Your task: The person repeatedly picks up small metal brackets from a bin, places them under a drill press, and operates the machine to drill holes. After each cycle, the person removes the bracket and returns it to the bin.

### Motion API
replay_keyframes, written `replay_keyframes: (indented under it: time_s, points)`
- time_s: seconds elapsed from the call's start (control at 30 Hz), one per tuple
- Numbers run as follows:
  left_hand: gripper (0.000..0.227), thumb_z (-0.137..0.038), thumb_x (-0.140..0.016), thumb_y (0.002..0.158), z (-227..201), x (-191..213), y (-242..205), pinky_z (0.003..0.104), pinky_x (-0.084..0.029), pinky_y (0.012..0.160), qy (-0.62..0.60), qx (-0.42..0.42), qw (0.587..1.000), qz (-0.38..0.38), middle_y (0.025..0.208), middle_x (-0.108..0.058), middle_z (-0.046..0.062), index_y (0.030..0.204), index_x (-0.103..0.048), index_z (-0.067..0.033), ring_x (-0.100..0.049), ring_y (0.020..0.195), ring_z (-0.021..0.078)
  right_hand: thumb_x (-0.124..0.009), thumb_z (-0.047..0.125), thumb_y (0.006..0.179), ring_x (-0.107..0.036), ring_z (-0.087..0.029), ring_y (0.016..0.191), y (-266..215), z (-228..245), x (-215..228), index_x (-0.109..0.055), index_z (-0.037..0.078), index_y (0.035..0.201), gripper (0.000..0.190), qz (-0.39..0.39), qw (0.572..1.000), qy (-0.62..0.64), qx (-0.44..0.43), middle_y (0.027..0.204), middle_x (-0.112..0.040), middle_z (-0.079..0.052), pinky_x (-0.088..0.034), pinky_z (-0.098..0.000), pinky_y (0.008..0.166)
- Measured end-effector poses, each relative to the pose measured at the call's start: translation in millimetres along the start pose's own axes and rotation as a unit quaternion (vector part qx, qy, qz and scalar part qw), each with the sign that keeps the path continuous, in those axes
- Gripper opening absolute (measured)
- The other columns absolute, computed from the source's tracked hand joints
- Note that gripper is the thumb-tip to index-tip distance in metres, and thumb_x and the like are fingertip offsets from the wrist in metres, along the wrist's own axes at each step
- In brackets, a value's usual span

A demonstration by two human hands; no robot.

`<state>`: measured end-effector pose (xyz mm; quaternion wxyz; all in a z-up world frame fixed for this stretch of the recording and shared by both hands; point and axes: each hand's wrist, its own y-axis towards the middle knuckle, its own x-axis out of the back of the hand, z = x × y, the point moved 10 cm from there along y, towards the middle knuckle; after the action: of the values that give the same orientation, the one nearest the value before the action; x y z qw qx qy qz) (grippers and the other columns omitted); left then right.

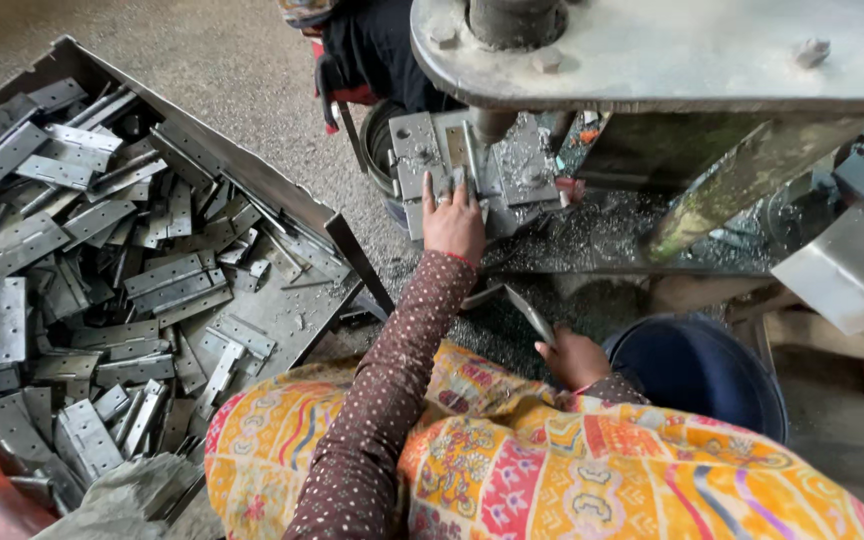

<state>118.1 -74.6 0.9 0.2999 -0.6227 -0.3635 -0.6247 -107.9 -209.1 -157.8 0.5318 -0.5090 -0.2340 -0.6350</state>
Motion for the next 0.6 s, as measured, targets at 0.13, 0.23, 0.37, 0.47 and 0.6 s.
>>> replay_keyframes:
  time_s: [0.13, 0.23, 0.37, 0.47, 0.6]
  points:
    - [0.033, -0.02, -0.049, 0.096, 5.9, -4.5, 20.2, 0.058, 0.005, 0.119, 0.017, -0.003, 1.0, 0.019, 0.153, -0.044, 0.011, 0.123, -0.067, -0.016, -0.045, 0.139, 0.0265, -0.07, 0.053, 0.083, -0.071, -0.042, 0.079, 21.1, 18.6, 42.2, -0.063, 0.008, 0.099, 0.048, 0.025, 0.998, -0.049, 0.022, 0.082, -0.071, -0.02, -0.056, -0.0518, 0.07]
    - [0.034, -0.02, -0.051, 0.09, 12.8, -5.0, 38.7, 0.06, 0.007, 0.116, 0.016, -0.002, 1.0, -0.026, 0.148, -0.046, 0.01, 0.119, -0.068, -0.0159, -0.045, 0.137, 0.0275, -0.07, 0.056, 0.084, -0.071, -0.041, 0.08, 27.8, 21.8, 52.5, -0.065, 0.006, 0.096, 0.051, 0.033, 0.996, -0.083, 0.018, 0.082, -0.071, -0.02, -0.057, -0.0506, 0.072]
    - [0.029, -0.017, -0.047, 0.101, 27.5, -13.7, 52.9, 0.061, 0.007, 0.122, -0.017, 0.029, 0.999, 0.019, 0.151, -0.049, 0.009, 0.11, -0.074, -0.0139, -0.048, 0.14, 0.0273, -0.067, 0.052, 0.087, -0.072, -0.041, 0.077, 13.2, 11.6, 22.0, -0.062, 0.007, 0.1, 0.046, 0.035, 0.999, -0.033, -0.003, 0.082, -0.072, -0.021, -0.057, -0.0517, 0.067]
    - [0.029, -0.016, -0.048, 0.099, 27.0, -1.0, 51.0, 0.059, 0.006, 0.122, -0.032, 0.025, 0.999, -0.014, 0.15, -0.049, 0.011, 0.103, -0.077, -0.0152, -0.049, 0.139, 0.0281, -0.063, 0.048, 0.091, -0.07, -0.043, 0.075, 0.3, 1.4, 0.9, -0.061, 0.008, 0.104, 0.042, -0.008, 1.0, -0.025, -0.008, 0.08, -0.071, -0.022, -0.055, -0.0542, 0.066]
    - [0.03, -0.015, -0.047, 0.102, 24.1, -4.5, 41.2, 0.058, 0.002, 0.124, -0.02, 0.031, 0.999, 0.017, 0.152, -0.051, 0.009, 0.109, -0.076, -0.014, -0.048, 0.141, 0.0259, -0.064, 0.049, 0.09, -0.069, -0.044, 0.077, 3.8, 2.5, 0.7, -0.062, 0.008, 0.098, 0.042, -0.012, 1.0, -0.012, -0.003, 0.078, -0.07, -0.022, -0.053, -0.0553, 0.065]
